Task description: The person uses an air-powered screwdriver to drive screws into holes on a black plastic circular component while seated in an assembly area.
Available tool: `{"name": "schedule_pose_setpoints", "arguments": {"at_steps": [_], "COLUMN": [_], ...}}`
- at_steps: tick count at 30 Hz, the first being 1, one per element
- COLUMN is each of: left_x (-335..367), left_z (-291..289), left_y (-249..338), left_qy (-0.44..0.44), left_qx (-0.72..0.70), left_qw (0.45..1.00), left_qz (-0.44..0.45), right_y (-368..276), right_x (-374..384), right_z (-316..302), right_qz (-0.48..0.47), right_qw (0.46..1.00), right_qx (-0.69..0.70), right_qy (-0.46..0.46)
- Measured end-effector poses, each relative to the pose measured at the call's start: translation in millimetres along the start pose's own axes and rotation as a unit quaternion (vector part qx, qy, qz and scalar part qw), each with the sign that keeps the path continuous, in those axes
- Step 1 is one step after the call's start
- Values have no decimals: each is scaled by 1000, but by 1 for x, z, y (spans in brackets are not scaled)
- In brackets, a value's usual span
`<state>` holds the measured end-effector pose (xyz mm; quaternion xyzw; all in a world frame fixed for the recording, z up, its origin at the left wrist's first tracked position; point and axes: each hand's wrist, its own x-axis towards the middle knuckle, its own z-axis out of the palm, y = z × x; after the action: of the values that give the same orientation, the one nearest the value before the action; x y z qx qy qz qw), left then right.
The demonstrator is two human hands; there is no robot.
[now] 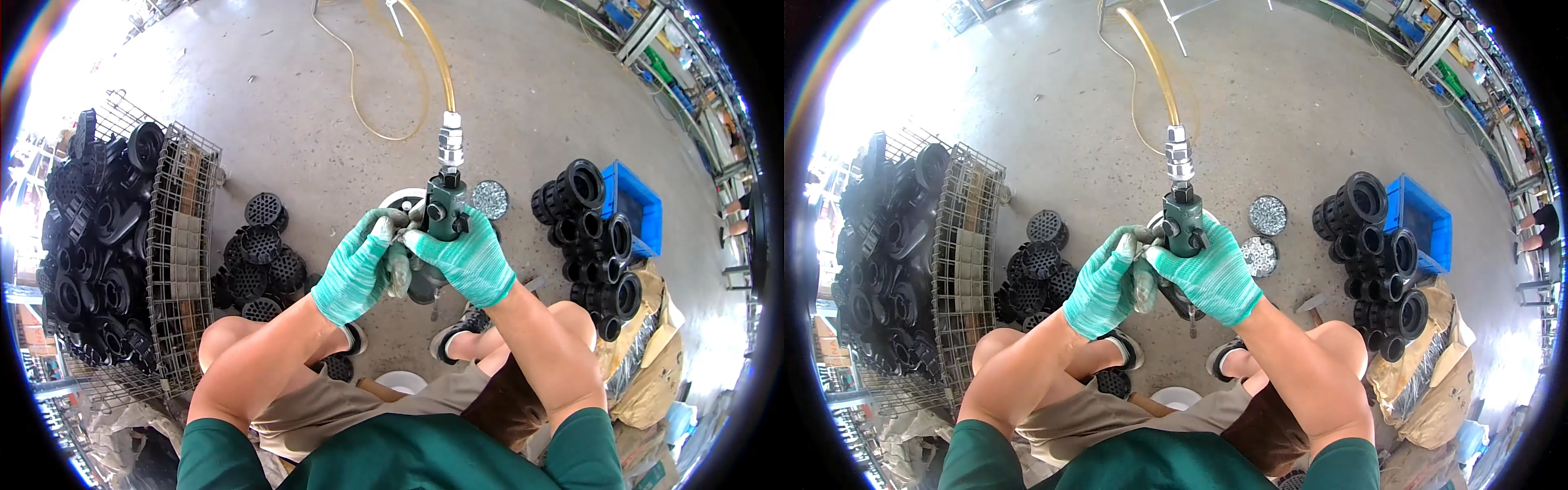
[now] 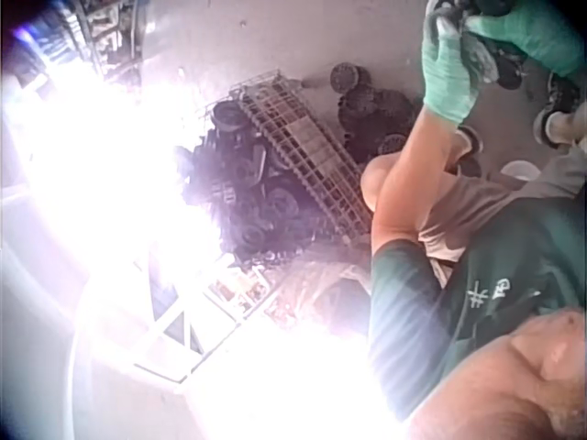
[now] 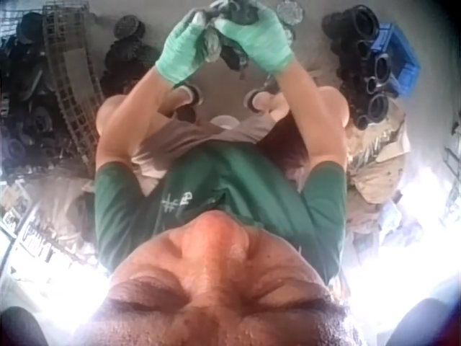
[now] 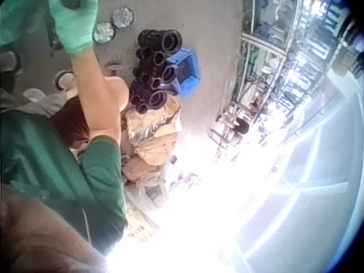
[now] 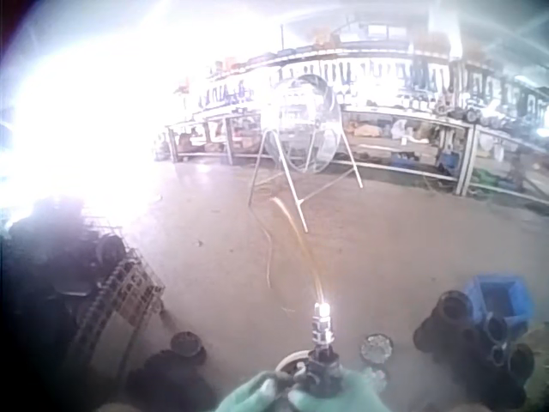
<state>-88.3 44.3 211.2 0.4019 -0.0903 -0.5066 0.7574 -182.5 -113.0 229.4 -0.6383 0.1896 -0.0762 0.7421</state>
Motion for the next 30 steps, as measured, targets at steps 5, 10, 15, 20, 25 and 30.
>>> {"name": "schedule_pose_setpoints", "arguments": {"at_steps": [5, 10, 15, 20, 25, 30], "left_x": [3, 1, 1, 3, 2, 4], "left_z": [-7, -6, -6, -8, -11, -8], "left_y": [-4, 0, 4, -2, 1, -4], "left_qy": [39, 63, 64, 91, 69, 92], "left_qx": [62, 102, 99, 100, 137, 137], "left_qw": [997, 992, 992, 991, 987, 986], "left_qz": [1, -23, -49, -22, -42, 1], "right_y": [6, 14, 16, 12, 12, 2], "right_x": [2, 3, 1, 1, 0, 1], "right_z": [2, 2, 3, 5, 6, 10], "right_qz": [-12, -25, -35, -26, -23, 52], "right_qw": [1000, 999, 998, 999, 999, 997], "right_qx": [-5, -37, -46, -42, -36, -46], "right_qy": [5, 26, 27, 24, 18, 28]}}
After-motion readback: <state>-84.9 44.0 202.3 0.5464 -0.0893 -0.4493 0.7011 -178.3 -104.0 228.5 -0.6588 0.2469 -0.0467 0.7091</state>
